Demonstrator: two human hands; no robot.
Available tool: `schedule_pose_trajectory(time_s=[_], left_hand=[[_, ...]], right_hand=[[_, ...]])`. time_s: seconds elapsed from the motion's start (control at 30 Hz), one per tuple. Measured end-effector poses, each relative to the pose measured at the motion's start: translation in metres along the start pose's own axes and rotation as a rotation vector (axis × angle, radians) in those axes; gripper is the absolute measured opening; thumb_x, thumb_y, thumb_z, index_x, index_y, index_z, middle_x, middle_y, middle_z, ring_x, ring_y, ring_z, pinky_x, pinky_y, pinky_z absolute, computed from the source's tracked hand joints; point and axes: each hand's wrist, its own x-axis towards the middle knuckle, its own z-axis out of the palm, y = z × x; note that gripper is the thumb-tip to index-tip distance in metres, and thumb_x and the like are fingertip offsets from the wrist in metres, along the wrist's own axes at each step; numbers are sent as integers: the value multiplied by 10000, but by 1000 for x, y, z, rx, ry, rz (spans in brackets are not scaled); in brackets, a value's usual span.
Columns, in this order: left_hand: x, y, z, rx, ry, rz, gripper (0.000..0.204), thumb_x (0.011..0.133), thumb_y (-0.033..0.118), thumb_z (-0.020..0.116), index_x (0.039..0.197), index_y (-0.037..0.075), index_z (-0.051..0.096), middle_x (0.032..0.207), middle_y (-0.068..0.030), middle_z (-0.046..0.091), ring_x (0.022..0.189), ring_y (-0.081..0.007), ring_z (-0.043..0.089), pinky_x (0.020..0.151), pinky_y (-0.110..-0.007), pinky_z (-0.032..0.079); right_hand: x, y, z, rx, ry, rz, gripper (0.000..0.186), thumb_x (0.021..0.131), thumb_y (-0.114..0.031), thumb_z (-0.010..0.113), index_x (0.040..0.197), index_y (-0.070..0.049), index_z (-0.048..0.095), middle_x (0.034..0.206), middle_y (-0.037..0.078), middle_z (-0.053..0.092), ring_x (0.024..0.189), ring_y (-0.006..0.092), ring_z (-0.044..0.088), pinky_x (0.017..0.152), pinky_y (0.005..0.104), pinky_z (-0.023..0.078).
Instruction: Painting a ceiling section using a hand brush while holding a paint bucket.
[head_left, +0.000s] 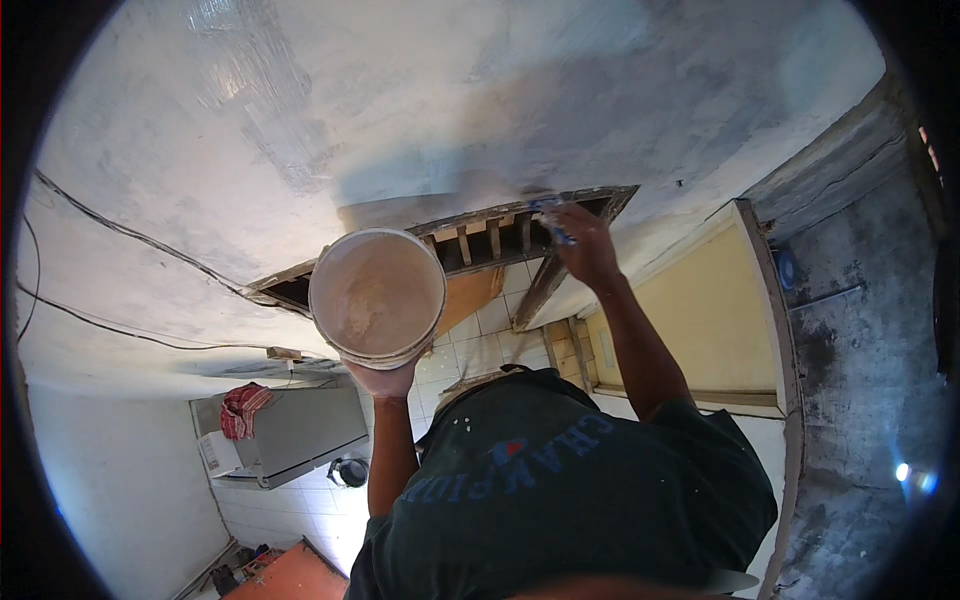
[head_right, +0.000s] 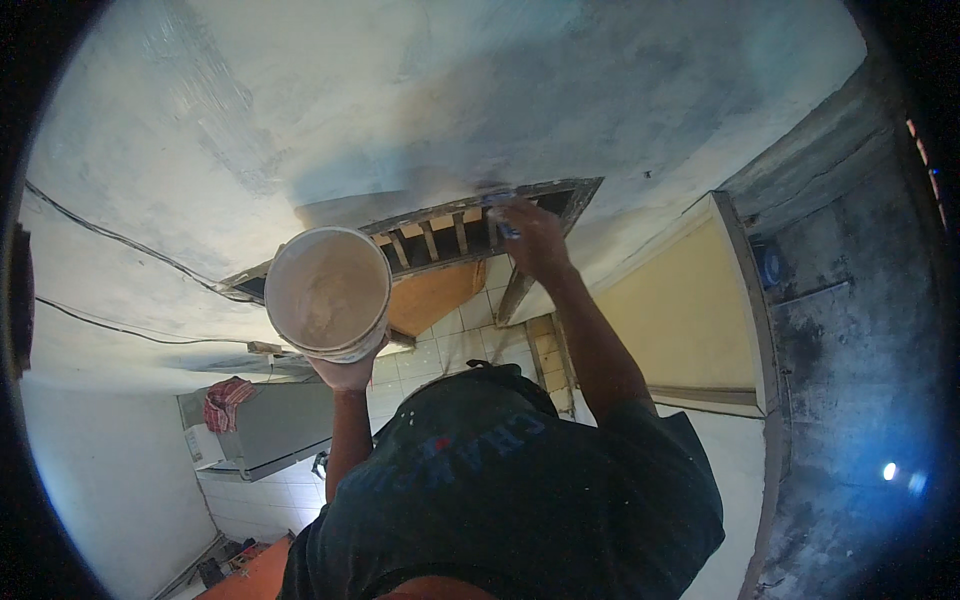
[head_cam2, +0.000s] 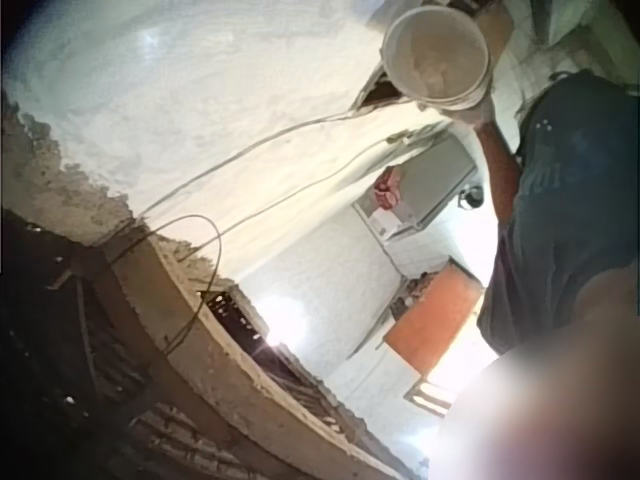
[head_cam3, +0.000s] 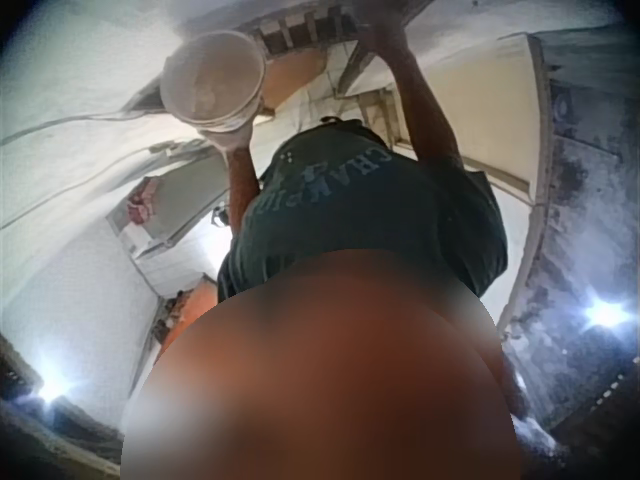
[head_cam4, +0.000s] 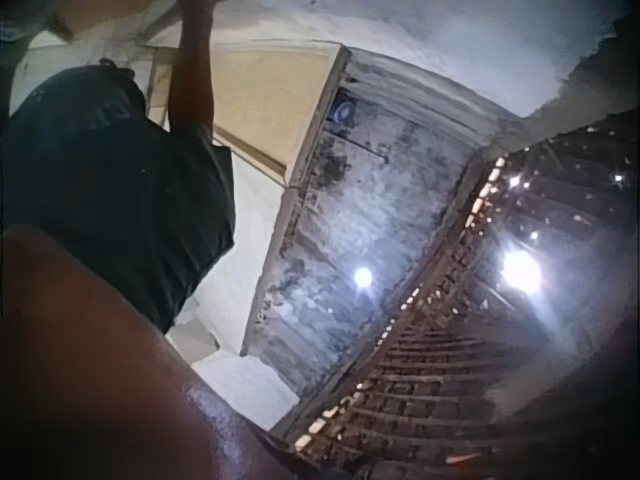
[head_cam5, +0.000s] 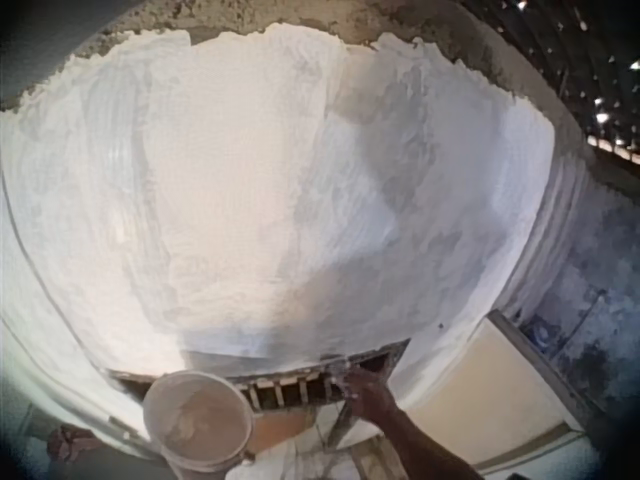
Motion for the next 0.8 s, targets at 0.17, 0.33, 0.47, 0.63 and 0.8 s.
schedule_pose_trajectory(time_s=[0.17, 0.33, 0.47, 0.63, 0.8], left_hand=[[7, 12, 4, -121, -65, -102, 1158, 549, 244, 976, 1464, 40, 296, 1408, -129, 517, 1238, -258, 566, 1055, -431, 487], [6, -15, -2, -221, -113, -144, 1121, 631, 260, 934, 1493, 95, 237, 1457, -107, 473, 1315, -250, 505, 1134, -435, 403], [3, -25, -11, 100, -79, 73, 1181, 609, 247, 946, 1506, 94, 194, 1467, -110, 464, 1318, -262, 502, 1134, -445, 403], [0, -23, -17, 19, 6, 84, 920, 768, 342, 848, 1477, 52, 338, 1453, -158, 477, 1290, -301, 533, 1063, -473, 479], [4, -33, -29, -1213, -60, -477, 764, 982, 639, 311, 1540, 117, 310, 1525, -138, 406, 1403, -338, 402, 1166, -538, 332]], right_hand=[[-1, -18, 29, 467, -90, -101, 257, 803, 78, 678, 1035, -22, 726, 1103, 151, 725, 1050, 306, 705, 903, 383, 567], [-12, 23, 11, 296, 59, -34, 220, 822, 71, 661, 1018, -6, 724, 1066, 164, 727, 1025, 326, 706, 884, 379, 563], [-26, 33, -28, -2, 278, 125, 186, 825, 68, 660, 992, 15, 724, 990, 188, 719, 938, 334, 709, 831, 371, 551], [-26, 8, -67, 252, 411, 458, 125, 860, -55, 758, 950, 24, 721, 950, 131, 742, 883, 198, 705, 771, 317, 541], [6, -40, -65, 749, 308, 460, 130, 840, -14, 760, 964, 15, 734, 951, 118, 748, 877, 181, 697, 768, 326, 552]])
